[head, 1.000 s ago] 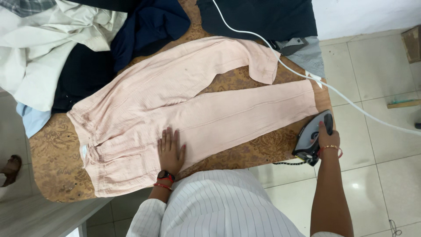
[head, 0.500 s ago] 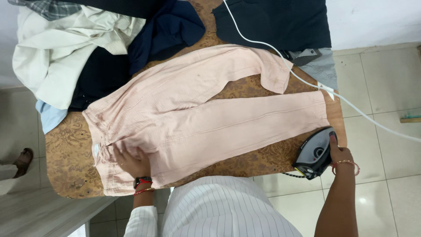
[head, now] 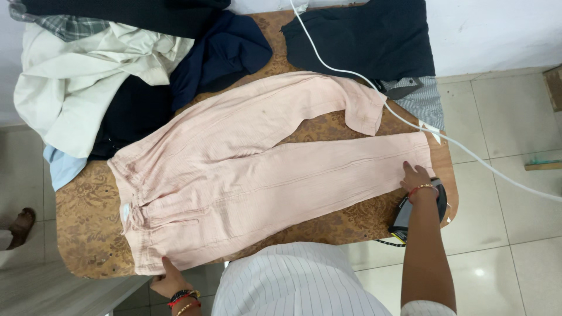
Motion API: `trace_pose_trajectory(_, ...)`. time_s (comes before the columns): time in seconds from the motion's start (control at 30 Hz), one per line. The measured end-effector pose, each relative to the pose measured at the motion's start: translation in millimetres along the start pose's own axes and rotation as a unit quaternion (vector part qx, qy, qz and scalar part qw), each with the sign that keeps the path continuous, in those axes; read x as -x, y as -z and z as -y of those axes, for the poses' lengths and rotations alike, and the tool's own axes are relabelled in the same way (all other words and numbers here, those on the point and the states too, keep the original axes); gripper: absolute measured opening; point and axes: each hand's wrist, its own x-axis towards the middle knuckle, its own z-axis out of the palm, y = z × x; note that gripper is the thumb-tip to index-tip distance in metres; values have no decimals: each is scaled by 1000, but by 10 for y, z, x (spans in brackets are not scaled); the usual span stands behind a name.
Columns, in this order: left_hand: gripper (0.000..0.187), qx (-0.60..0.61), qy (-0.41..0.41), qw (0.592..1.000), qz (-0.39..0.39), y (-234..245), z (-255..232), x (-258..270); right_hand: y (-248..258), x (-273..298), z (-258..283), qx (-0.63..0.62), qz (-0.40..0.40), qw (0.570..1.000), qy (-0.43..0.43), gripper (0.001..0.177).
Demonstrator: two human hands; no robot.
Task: The person irons several garments on a table, including dark trousers, light pink trousers, and black shorts. They smooth the fabric with one hand while moving the iron with the other, then fold each item after ironing.
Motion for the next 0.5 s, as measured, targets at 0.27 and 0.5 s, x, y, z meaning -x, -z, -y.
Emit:
trace_pose_trajectory(0.27,55,-23,39,998,50,40,-188,-317,-546,19,163,220,-169,959,61,81)
trace_pose_trajectory(0.5,44,170,192,939,231,115,-478,-707,-594,91,133,-268,-153,951,8,67)
